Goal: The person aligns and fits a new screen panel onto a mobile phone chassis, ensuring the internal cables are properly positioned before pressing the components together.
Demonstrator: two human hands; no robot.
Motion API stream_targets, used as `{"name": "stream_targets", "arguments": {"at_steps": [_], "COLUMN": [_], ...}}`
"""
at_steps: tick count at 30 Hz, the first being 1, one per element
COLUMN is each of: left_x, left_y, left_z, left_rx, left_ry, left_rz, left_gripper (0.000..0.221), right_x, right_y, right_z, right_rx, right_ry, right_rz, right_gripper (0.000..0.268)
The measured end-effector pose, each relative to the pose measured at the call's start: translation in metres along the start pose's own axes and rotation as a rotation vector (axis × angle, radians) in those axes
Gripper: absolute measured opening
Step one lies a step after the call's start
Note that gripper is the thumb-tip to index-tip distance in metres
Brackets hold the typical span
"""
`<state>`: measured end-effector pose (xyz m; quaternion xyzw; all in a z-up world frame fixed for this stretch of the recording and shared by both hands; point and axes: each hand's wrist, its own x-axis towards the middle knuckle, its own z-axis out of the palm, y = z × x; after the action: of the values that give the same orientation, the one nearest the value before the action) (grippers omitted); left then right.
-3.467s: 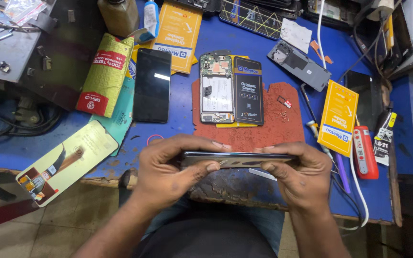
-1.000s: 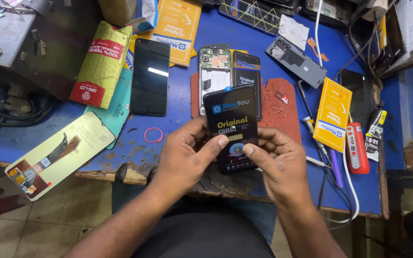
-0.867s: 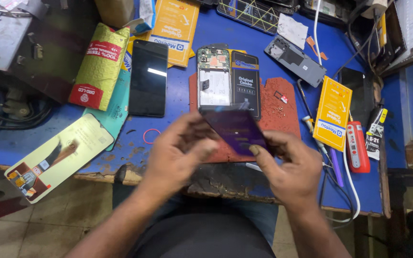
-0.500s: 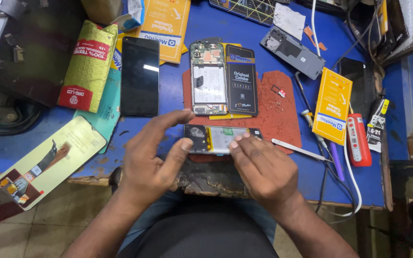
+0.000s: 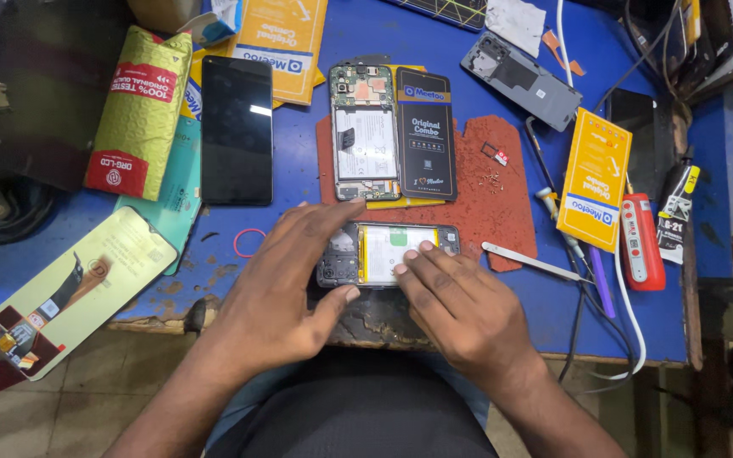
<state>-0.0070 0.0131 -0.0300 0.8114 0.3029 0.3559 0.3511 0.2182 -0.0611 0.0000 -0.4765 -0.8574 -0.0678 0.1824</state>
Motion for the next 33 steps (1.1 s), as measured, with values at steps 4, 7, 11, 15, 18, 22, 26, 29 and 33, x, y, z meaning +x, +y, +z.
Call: {"name": "stream_targets", "arguments": {"at_steps": [4,7,11,15,18,22,26,29,33], "left_x": [-0.002,-0.005,-0.005,0.015,0.053,0.105,0.15,0.16,0.149], "left_y": [-0.002,-0.004,-0.01,-0.023,-0.029,-0.029,-0.036,-0.039,-0.044], "left_z": [-0.003,-0.002,-0.003,0.002,0.022,0.041,0.043,0.042,0.047], "left_rx": [-0.071,-0.181,-0.476,-0.638,-0.9,-1.511,-1.758,-1.742,-1.703], "left_ry": [-0.011,0.038,0.145,0.19,0.095,-0.092,-0.217,-0.214,-0.199], "left_rz": [-0.026,-0.051,-0.116,-0.139,-0.163,-0.247,-0.139,-0.147,-0.174], "left_gripper": [0.082,0.081,0.068,0.071,0.078,0.079,0.086,0.087,0.086], "right_x": [0.008,0.013,0.012,0.014,0.029,0.055,0.08,0.085,0.079], "right_y": [0.002,0.004,0.012,0.03,0.047,0.058,0.08,0.09,0.09], "right_z": [-0.002,-0.002,-0.002,0.007,0.013,0.017,0.019,0.019,0.031], "right_rx": [-0.042,-0.057,0.073,0.682,1.357,1.641,1.61,1.605,1.561], "right_ry": [0.058,0.062,0.109,0.247,0.415,0.5,0.543,0.542,0.478], "right_rz": [0.013,0.052,0.207,0.739,0.786,0.695,0.625,0.64,0.679], "right_gripper": [0.031,0.029,0.031,0.033,0.043,0.06,0.076,0.076,0.074]}}
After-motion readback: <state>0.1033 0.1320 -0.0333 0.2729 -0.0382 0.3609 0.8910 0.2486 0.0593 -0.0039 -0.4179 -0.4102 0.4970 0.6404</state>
